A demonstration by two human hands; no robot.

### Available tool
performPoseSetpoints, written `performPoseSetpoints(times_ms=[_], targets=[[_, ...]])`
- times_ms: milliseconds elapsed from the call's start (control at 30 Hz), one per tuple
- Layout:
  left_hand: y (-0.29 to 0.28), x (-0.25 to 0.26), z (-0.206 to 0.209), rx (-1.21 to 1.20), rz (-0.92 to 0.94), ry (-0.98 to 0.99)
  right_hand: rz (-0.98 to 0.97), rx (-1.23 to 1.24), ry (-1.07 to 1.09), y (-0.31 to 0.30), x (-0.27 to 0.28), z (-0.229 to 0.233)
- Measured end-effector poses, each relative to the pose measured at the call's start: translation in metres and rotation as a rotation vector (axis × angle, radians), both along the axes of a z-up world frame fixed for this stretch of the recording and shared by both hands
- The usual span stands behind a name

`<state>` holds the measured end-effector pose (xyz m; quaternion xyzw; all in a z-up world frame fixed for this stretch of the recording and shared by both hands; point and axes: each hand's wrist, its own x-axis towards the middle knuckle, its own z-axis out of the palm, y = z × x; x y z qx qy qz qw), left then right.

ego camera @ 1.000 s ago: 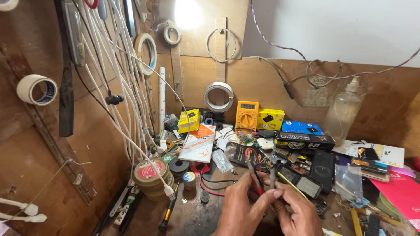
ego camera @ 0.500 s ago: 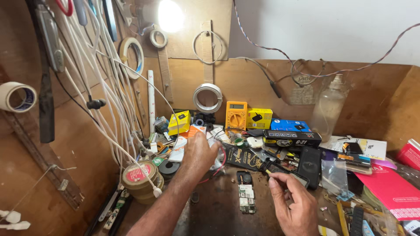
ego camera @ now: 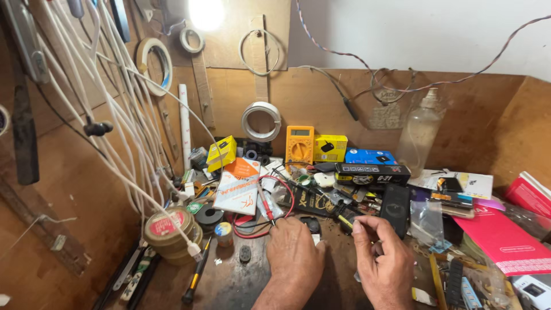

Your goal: The person holds a small electronic device with a screen and keypad, using a multimeter to test its connections. They probe various points on the device's circuit board with the multimeter probes while manipulating the device with both hands.

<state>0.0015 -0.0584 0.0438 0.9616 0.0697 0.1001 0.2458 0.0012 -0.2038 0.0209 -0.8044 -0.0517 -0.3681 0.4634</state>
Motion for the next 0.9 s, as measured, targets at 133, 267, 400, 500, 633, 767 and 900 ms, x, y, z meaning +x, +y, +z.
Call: performPoseSetpoints(times_ms=[133, 267, 400, 500, 633, 767, 900], targets=[[0.003, 0.006, -0.001, -0.026, -0.011, -0.04, 0.033, 0.019, -0.032, -0.002, 0.003, -0.002], [0.01, 0.009, -0.011, -0.128, -0.053, 0.006, 0.063, 0.001, -0.073, -0.003, 0.005, -0.005], [0.021, 0.02, -0.019, -0.296, -0.055, -0.041, 0.052, 0.007, -0.017, -0.002, 0.005, -0.004], [0.032, 0.029, -0.024, -0.384, -0.057, 0.13, 0.008, -0.03, 0.014, -0.002, 0.005, -0.004], [0.039, 0.036, -0.031, -0.846, -0.073, 0.162, 0.062, -0.037, -0.039, -0.004, 0.006, -0.005], [0.049, 0.034, -0.036, -1.385, -0.182, 0.261, 0.094, -0.08, 0.015, -0.001, 0.005, -0.008], [0.044, 0.032, -0.041, -1.498, -0.291, 0.15, 0.236, -0.148, 0.115, 0.002, 0.006, -0.008]])
